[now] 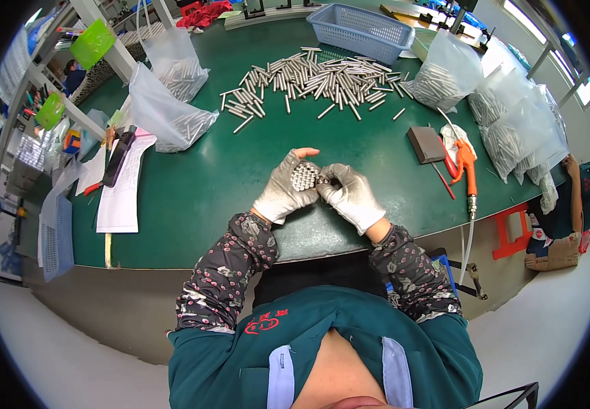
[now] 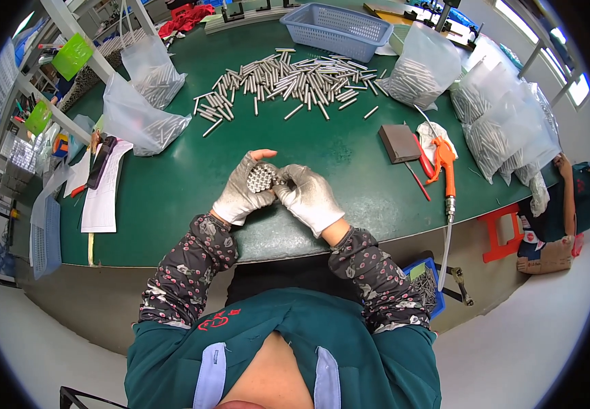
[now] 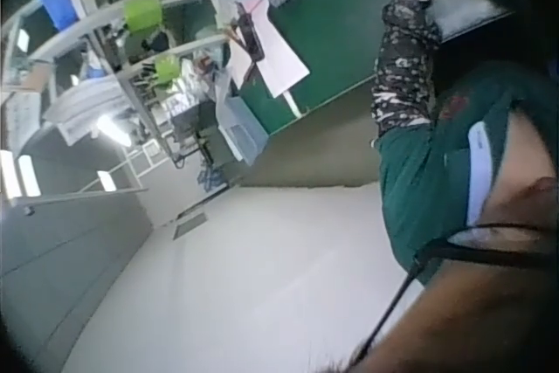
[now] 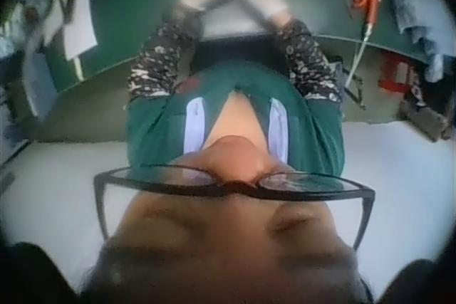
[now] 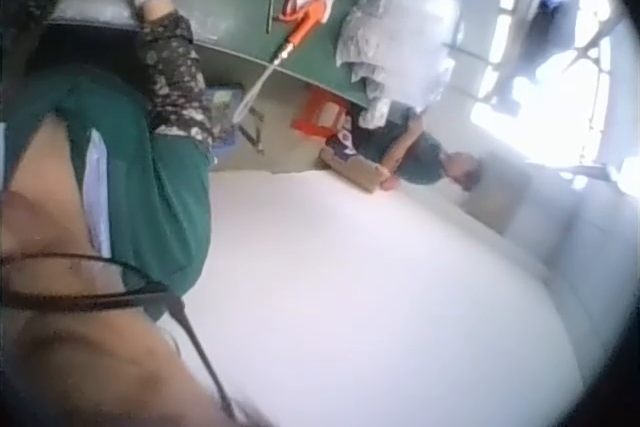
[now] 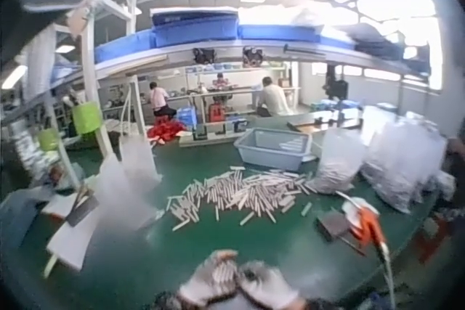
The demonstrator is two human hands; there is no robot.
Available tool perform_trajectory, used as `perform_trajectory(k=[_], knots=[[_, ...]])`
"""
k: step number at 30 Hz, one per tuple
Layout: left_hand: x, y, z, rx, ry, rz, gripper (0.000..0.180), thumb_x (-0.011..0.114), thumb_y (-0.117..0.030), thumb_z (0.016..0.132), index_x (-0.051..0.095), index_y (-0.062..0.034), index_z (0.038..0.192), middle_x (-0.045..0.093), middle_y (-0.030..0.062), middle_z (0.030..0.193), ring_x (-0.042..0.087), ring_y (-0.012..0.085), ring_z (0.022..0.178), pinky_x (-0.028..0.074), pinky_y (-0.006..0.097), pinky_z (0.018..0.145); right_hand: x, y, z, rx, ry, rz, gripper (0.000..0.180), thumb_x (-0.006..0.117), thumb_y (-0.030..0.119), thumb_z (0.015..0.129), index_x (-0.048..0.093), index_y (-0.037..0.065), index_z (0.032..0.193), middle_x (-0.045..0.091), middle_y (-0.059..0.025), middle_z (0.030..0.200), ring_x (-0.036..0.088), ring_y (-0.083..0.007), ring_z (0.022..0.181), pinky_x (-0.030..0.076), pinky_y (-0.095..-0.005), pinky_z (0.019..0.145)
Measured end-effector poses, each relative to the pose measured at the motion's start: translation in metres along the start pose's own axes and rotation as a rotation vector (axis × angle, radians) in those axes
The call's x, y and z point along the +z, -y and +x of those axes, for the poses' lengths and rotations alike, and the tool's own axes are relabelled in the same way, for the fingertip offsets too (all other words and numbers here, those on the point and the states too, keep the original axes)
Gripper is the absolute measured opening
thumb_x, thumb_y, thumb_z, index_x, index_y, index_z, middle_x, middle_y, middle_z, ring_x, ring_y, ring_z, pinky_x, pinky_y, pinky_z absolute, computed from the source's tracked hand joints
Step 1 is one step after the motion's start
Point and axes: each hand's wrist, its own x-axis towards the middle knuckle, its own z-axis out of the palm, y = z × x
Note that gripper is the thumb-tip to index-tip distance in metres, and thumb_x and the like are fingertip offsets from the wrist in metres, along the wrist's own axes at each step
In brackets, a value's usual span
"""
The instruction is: Sorting, cleaning with a compressed air blow gun, and bagging small metal pins at a factory workbench.
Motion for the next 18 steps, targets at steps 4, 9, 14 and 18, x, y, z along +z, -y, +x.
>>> perform_trajectory(k=[4,9,14,18], knots=[[-0.001,-0.001,0.000,-0.007,0.019,0.022,0.067,0.072,0.002,0.061,0.042,-0.0073,0.120,0.056,-0.0006,0.088,0.052,0.0075,0.080,0.044,0.021,0.075,-0.004,-0.001,0.003,0.204,0.105,0.011,0.018,0.060,0.019,0.073,0.060,0.004,0.084,0.061,-0.0148,0.077,0.061,-0.0285,0.071,0.048,-0.0340,0.065],[-0.003,-0.002,-0.003,-0.015,0.035,0.041,0.064,0.072,-0.002,0.063,0.042,-0.0073,0.120,0.055,-0.0010,0.088,0.052,0.0072,0.080,0.043,0.021,0.075,-0.020,0.004,0.005,0.389,0.198,-0.149,0.023,0.058,0.023,0.072,0.061,0.006,0.086,0.063,-0.0137,0.085,0.062,-0.0268,0.076,0.048,-0.0327,0.067],[-0.003,0.000,-0.001,-0.003,0.029,0.035,0.062,0.069,0.000,0.062,0.044,-0.0087,0.118,0.055,-0.0005,0.087,0.053,0.0080,0.079,0.044,0.022,0.075,-0.020,-0.008,0.001,0.308,0.043,-0.178,0.033,0.058,0.023,0.072,0.060,0.008,0.102,0.064,-0.0110,0.097,0.062,-0.0252,0.084,0.047,-0.0302,0.074],[-0.001,-0.007,-0.001,-0.007,0.040,-0.009,0.061,0.066,0.004,0.061,0.045,-0.0099,0.116,0.056,0.0000,0.086,0.053,0.0087,0.078,0.045,0.022,0.074,-0.014,-0.009,0.003,0.245,0.129,-0.035,0.024,0.057,0.024,0.075,0.064,0.009,0.093,0.064,-0.0125,0.087,0.062,-0.0250,0.078,0.048,-0.0311,0.071]])
